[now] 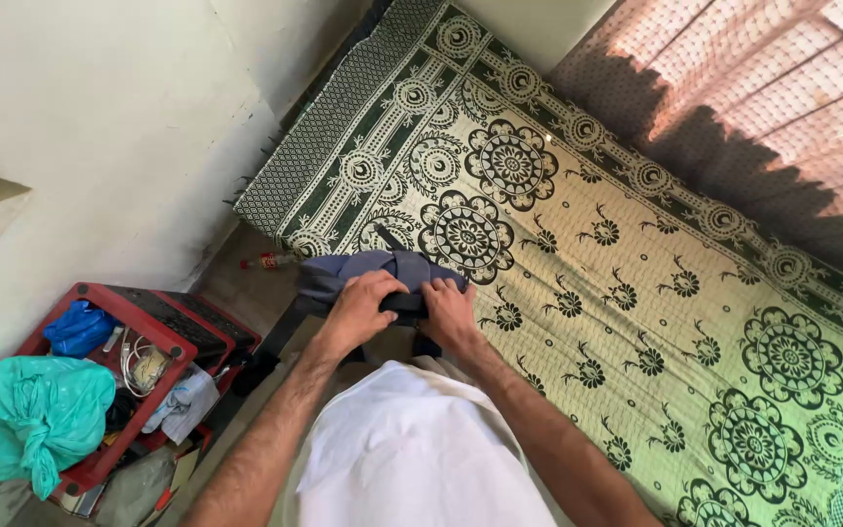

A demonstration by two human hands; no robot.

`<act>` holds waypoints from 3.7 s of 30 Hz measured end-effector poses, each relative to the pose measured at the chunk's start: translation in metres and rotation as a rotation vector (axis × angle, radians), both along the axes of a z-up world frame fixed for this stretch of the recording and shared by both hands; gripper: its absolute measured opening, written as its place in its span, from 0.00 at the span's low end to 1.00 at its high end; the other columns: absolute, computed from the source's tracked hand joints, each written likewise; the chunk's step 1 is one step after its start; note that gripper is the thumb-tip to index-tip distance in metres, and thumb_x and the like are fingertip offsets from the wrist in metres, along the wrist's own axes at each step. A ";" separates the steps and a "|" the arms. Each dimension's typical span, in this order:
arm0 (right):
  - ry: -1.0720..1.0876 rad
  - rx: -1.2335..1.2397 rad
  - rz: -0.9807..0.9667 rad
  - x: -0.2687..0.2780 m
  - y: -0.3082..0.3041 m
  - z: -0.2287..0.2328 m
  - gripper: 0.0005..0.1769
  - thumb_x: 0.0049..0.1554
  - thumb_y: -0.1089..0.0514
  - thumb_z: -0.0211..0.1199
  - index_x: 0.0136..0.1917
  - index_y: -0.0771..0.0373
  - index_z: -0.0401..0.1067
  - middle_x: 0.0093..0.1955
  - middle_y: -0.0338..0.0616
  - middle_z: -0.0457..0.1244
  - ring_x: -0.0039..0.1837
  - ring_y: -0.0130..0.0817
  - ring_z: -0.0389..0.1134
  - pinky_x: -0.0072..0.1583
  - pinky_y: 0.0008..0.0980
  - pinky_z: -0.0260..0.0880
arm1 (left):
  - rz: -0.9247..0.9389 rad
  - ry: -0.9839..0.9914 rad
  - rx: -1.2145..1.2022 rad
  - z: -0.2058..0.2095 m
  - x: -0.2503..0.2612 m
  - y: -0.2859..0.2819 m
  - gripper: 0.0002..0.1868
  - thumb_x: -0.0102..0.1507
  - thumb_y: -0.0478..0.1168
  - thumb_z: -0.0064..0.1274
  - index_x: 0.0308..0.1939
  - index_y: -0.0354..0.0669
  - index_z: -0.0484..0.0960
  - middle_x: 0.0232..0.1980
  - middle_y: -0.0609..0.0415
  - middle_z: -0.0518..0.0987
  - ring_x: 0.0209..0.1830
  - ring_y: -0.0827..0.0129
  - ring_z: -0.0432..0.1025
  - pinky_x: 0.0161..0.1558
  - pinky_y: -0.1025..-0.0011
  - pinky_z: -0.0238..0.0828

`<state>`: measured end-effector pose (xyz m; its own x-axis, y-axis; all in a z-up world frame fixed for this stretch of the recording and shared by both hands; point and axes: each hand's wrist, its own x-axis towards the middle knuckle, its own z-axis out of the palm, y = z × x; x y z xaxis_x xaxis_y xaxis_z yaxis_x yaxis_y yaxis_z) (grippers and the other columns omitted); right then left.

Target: Tidying up a bedroom by making the bed, organizing items, and disposing of trash.

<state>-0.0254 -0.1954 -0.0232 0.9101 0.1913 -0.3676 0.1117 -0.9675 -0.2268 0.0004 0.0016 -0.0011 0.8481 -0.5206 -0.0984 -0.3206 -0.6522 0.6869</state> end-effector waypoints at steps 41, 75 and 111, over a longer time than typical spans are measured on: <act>0.584 1.027 -0.890 0.014 0.001 0.025 0.40 0.52 0.24 0.58 0.57 0.61 0.72 0.49 0.44 0.67 0.52 0.37 0.70 0.53 0.46 0.75 | 0.308 -0.079 0.239 -0.036 -0.012 -0.052 0.13 0.53 0.36 0.64 0.40 0.37 0.82 0.31 0.40 0.83 0.34 0.47 0.81 0.40 0.54 0.79; 0.467 1.193 -1.343 0.053 0.043 -0.038 0.13 0.48 0.62 0.62 0.47 0.70 0.71 0.41 0.48 0.65 0.43 0.42 0.70 0.46 0.47 0.75 | 0.370 0.506 -0.215 -0.077 -0.002 0.105 0.18 0.55 0.38 0.68 0.49 0.40 0.87 0.43 0.50 0.88 0.44 0.67 0.83 0.50 0.70 0.80; -0.125 0.362 -0.220 0.343 0.129 -0.131 0.24 0.44 0.55 0.69 0.54 0.64 0.73 0.47 0.57 0.71 0.51 0.55 0.72 0.54 0.47 0.71 | 1.064 0.466 -0.318 -0.125 0.029 0.198 0.11 0.61 0.40 0.60 0.46 0.44 0.87 0.42 0.55 0.88 0.41 0.72 0.82 0.45 0.73 0.76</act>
<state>0.3176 -0.0660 -0.1541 0.9767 0.0839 -0.1974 -0.0403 -0.8321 -0.5532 0.0291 0.1993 -0.1256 0.7846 0.3616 -0.5037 0.5968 -0.2199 0.7717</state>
